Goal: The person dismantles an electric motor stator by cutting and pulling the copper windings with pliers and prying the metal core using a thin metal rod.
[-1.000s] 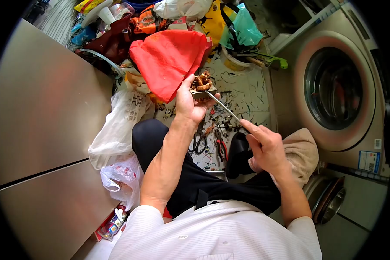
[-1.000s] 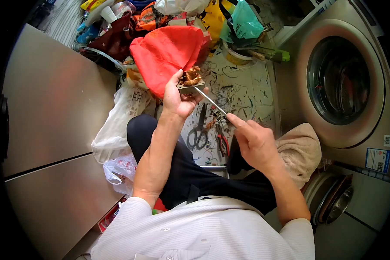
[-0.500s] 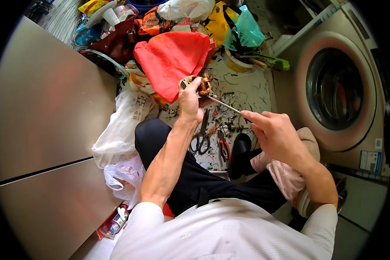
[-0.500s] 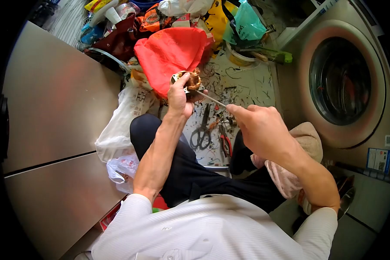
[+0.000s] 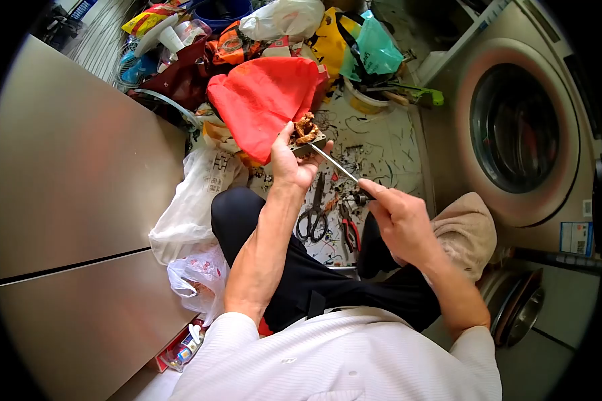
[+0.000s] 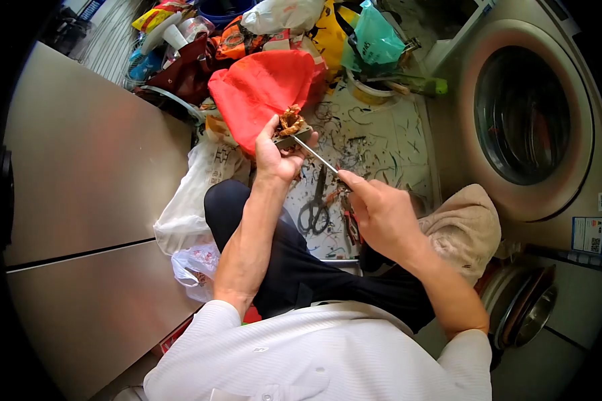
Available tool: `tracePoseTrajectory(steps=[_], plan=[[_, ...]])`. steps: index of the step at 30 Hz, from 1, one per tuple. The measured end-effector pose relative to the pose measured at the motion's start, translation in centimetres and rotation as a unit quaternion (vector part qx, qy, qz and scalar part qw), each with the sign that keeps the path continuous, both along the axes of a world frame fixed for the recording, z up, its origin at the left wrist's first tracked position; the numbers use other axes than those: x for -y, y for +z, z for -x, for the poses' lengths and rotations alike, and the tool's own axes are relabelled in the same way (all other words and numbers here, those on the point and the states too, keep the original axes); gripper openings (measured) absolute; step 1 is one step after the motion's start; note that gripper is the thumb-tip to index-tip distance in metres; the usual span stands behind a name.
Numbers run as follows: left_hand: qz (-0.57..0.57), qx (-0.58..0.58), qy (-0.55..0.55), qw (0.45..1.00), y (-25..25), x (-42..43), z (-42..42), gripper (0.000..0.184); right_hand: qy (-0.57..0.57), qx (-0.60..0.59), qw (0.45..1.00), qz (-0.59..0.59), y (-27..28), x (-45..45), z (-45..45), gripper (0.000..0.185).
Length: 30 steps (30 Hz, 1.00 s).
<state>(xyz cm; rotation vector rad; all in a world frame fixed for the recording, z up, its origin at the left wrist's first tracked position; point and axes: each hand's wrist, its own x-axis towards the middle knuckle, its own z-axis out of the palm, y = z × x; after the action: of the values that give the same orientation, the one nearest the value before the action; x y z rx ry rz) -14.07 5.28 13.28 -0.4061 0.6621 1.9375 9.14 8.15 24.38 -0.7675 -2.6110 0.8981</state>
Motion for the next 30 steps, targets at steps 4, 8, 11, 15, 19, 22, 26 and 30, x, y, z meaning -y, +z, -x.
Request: tracePoseTrajectory(steps=[4,8,11,15,19,22,26,30], plan=[[-0.010,-0.040,-0.017,0.999,-0.3,0.0,-0.4,0.037,0.038,0.114,0.981,-0.151,3.0,-0.3,0.3,0.041],[0.009,-0.138,0.006,0.990,-0.8,-0.2,-0.5,0.034,0.078,0.140,0.971,-0.180,2.5,0.1,0.6,0.056],[0.046,-0.187,0.033,0.981,-1.6,0.1,-0.2,0.031,0.059,0.086,0.985,-0.140,0.1,0.4,0.5,0.049],[0.044,-0.161,0.026,0.986,-1.4,0.5,0.3,0.026,-0.016,-0.105,0.992,0.065,-4.6,0.4,0.9,0.045],[0.058,-0.144,0.068,0.985,-0.8,0.4,0.2,0.023,-0.156,-0.082,0.866,0.468,-4.7,2.5,1.2,0.039],[0.031,-0.141,0.082,0.986,-1.4,0.1,-0.1,0.021,-0.167,-0.121,0.853,0.480,-5.1,3.5,1.4,0.037],[0.032,-0.182,0.053,0.981,-1.5,0.4,0.1,0.025,-0.069,-0.029,0.982,0.176,-3.2,1.4,0.8,0.038],[0.029,-0.154,0.086,0.984,-0.9,0.3,0.0,0.026,-0.087,-0.110,0.954,0.267,-5.5,2.7,0.8,0.039]])
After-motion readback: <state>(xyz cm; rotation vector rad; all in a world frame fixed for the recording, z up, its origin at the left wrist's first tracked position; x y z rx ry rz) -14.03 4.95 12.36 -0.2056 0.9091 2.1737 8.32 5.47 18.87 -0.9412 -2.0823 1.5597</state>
